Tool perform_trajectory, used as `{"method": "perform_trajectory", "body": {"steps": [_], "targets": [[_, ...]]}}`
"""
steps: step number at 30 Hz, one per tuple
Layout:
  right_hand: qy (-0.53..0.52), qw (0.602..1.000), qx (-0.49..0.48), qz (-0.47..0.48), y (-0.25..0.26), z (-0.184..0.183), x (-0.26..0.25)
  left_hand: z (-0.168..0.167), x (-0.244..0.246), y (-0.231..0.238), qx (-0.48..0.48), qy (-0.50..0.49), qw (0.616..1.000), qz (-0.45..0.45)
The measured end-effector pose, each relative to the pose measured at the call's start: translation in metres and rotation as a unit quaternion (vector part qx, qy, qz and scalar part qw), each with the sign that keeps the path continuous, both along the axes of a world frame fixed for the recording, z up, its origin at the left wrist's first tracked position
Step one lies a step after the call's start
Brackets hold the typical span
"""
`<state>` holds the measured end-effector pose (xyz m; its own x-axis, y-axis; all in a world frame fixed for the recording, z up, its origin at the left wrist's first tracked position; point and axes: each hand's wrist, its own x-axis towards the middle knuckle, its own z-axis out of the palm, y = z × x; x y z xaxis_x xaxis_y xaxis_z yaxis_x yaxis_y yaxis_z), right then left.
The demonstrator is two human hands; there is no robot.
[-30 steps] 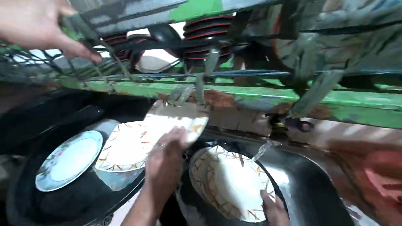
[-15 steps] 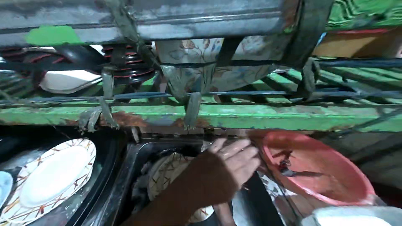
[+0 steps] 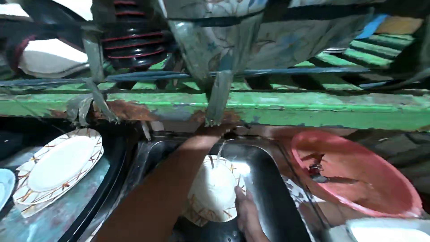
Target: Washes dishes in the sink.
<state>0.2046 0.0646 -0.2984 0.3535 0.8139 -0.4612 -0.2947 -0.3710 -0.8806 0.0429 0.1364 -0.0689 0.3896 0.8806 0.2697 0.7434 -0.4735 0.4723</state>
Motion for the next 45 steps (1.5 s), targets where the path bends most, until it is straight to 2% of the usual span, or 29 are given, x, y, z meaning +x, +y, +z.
{"method": "perform_trajectory", "body": {"steps": [1,2,3,4,6,7,8,10,12,13,16,17,19,20,22,24,26,28,29,32,34,36,38,39,40,41,42,43,45], "targets": [[0.004,1.000,0.020,-0.018,0.002,0.011,0.003,0.021,0.011,-0.012,-0.071,-0.044,0.996,0.034],[-0.015,0.998,0.044,-0.033,0.006,0.022,0.007,0.007,0.012,-0.017,-0.005,-0.096,0.995,0.037],[-0.044,0.995,0.073,-0.042,0.011,0.033,0.015,-0.025,0.003,-0.019,0.047,-0.163,0.985,0.024],[-0.093,0.990,0.096,-0.041,0.015,0.043,0.026,-0.064,-0.013,-0.021,0.042,-0.192,0.980,0.008],[-0.219,0.969,0.112,-0.020,0.023,0.056,0.053,-0.145,-0.051,-0.035,-0.049,-0.152,0.985,0.065],[-0.278,0.955,0.102,0.006,0.026,0.062,0.063,-0.176,-0.067,-0.045,-0.116,-0.099,0.982,0.112],[-0.329,0.940,0.089,0.034,0.029,0.065,0.068,-0.201,-0.078,-0.054,-0.164,-0.033,0.975,0.148],[-0.368,0.925,0.052,0.080,0.032,0.065,0.059,-0.233,-0.090,-0.068,-0.194,0.078,0.961,0.180],[-0.314,0.943,0.004,0.109,0.031,0.049,0.033,-0.247,-0.085,-0.070,-0.176,0.127,0.953,0.213],[-0.268,0.956,-0.009,0.122,0.027,0.037,0.018,-0.251,-0.076,-0.070,-0.158,0.116,0.953,0.231],[-0.134,0.983,-0.034,0.120,0.020,0.012,-0.020,-0.258,-0.031,-0.071,-0.117,0.008,0.962,0.247],[-0.097,0.988,-0.036,0.114,0.019,0.010,-0.026,-0.257,-0.012,-0.072,-0.134,-0.022,0.965,0.226],[-0.041,0.994,-0.013,0.101,0.018,0.001,-0.026,-0.261,0.021,-0.075,-0.155,-0.017,0.983,0.101],[-0.023,0.995,0.007,0.097,0.018,-0.004,-0.024,-0.265,0.028,-0.075,-0.130,-0.006,0.991,0.038],[0.011,0.996,0.027,0.089,0.017,-0.012,-0.016,-0.276,0.021,-0.067,-0.035,-0.003,0.999,0.002],[0.023,0.997,0.006,0.075,0.017,-0.016,-0.012,-0.266,-0.005,-0.054,-0.029,0.048,0.996,0.071],[0.024,0.997,-0.032,0.062,0.018,-0.018,-0.012,-0.246,-0.034,-0.040,-0.114,0.109,0.976,0.153],[0.036,0.995,-0.071,0.054,0.016,-0.017,-0.011,-0.222,-0.050,-0.028,-0.195,0.130,0.955,0.181],[0.046,0.994,-0.086,0.057,0.014,-0.015,-0.011,-0.208,-0.053,-0.027,-0.224,0.101,0.950,0.190],[0.009,0.993,-0.086,0.080,0.010,-0.007,-0.018,-0.150,-0.061,-0.034,-0.281,-0.089,0.933,0.207],[-0.084,0.984,-0.015,0.155,0.014,0.000,-0.023,-0.108,-0.069,-0.050,-0.266,-0.170,0.926,0.209],[-0.218,0.948,0.092,0.212,0.031,-0.003,-0.026,-0.076,-0.085,-0.074,-0.171,-0.222,0.928,0.245],[-0.381,0.857,0.183,0.295,0.051,-0.012,-0.022,-0.059,-0.112,-0.093,-0.022,-0.294,0.910,0.290],[-0.455,0.799,0.189,0.344,0.059,-0.015,-0.019,-0.052,-0.128,-0.101,0.018,-0.352,0.882,0.312],[-0.507,0.750,0.152,0.398,0.063,-0.014,-0.018,-0.040,-0.139,-0.109,0.029,-0.413,0.837,0.357],[-0.536,0.717,0.097,0.435,0.064,-0.012,-0.019,-0.028,-0.148,-0.117,0.042,-0.462,0.786,0.408],[-0.547,0.707,0.069,0.443,0.061,-0.013,-0.019,-0.023,-0.157,-0.124,0.068,-0.510,0.740,0.434],[-0.542,0.718,0.067,0.431,0.058,-0.016,-0.017,-0.021,-0.167,-0.130,0.095,-0.557,0.695,0.445],[-0.508,0.758,0.074,0.401,0.052,-0.019,-0.012,-0.026,-0.186,-0.139,0.146,-0.634,0.613,0.448]]}}
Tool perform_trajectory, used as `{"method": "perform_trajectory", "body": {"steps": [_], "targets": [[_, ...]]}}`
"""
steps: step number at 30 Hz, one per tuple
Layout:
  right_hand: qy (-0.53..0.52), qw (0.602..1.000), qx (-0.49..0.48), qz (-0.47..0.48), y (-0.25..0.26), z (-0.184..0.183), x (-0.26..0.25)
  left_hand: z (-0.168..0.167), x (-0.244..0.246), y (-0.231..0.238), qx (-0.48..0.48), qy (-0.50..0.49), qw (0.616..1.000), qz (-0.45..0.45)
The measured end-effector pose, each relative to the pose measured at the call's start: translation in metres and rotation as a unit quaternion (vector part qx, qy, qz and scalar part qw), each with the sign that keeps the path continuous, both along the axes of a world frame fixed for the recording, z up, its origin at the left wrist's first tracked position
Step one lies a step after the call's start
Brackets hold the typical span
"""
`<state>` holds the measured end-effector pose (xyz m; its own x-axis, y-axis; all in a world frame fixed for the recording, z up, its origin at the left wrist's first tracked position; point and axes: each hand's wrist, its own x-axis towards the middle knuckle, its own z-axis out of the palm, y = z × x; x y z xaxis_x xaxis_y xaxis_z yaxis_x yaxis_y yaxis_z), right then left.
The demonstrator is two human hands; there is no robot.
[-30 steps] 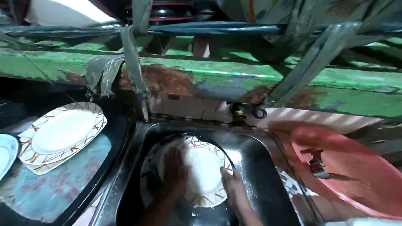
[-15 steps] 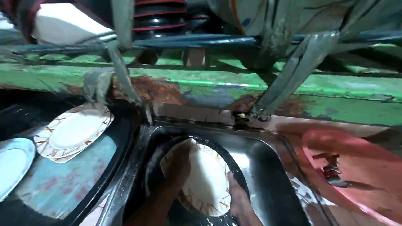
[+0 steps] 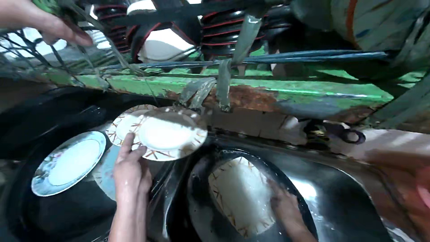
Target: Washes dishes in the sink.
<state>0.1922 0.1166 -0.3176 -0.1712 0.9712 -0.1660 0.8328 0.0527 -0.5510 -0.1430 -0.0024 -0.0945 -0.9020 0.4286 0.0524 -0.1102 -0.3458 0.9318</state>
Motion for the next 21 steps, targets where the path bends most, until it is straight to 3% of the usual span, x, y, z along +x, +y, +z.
{"method": "perform_trajectory", "body": {"steps": [3,5,7,9,11,12,14,17,19,21], "targets": [[0.145,0.983,-0.080,-0.082,0.000,-0.004,0.012,0.001,-0.009,0.001,0.085,-0.106,0.989,0.051],[0.192,0.961,-0.158,-0.121,0.000,-0.005,0.022,0.001,0.002,0.006,0.120,-0.137,0.983,0.028],[0.184,0.954,-0.200,-0.127,-0.002,0.006,0.022,-0.010,0.025,0.011,0.110,-0.102,0.987,-0.056],[0.185,0.956,-0.182,-0.135,-0.007,0.019,0.020,-0.035,0.054,0.012,0.071,-0.003,0.976,-0.205],[0.208,0.956,-0.130,-0.162,-0.011,0.033,0.021,-0.064,0.086,0.019,-0.063,0.083,0.948,-0.301],[0.221,0.955,-0.093,-0.174,-0.012,0.040,0.022,-0.082,0.100,0.024,-0.160,0.134,0.917,-0.340],[0.214,0.961,-0.021,-0.171,-0.013,0.059,0.034,-0.133,0.119,0.039,-0.328,0.271,0.817,-0.388],[0.136,0.977,0.120,-0.115,-0.013,0.088,0.068,-0.212,0.123,0.040,-0.438,0.414,0.698,-0.387],[0.067,0.974,0.198,-0.089,-0.014,0.101,0.087,-0.224,0.117,0.042,-0.491,0.420,0.650,-0.401],[0.030,0.977,0.191,-0.085,-0.017,0.106,0.093,-0.220,0.111,0.050,-0.523,0.424,0.627,-0.391]]}}
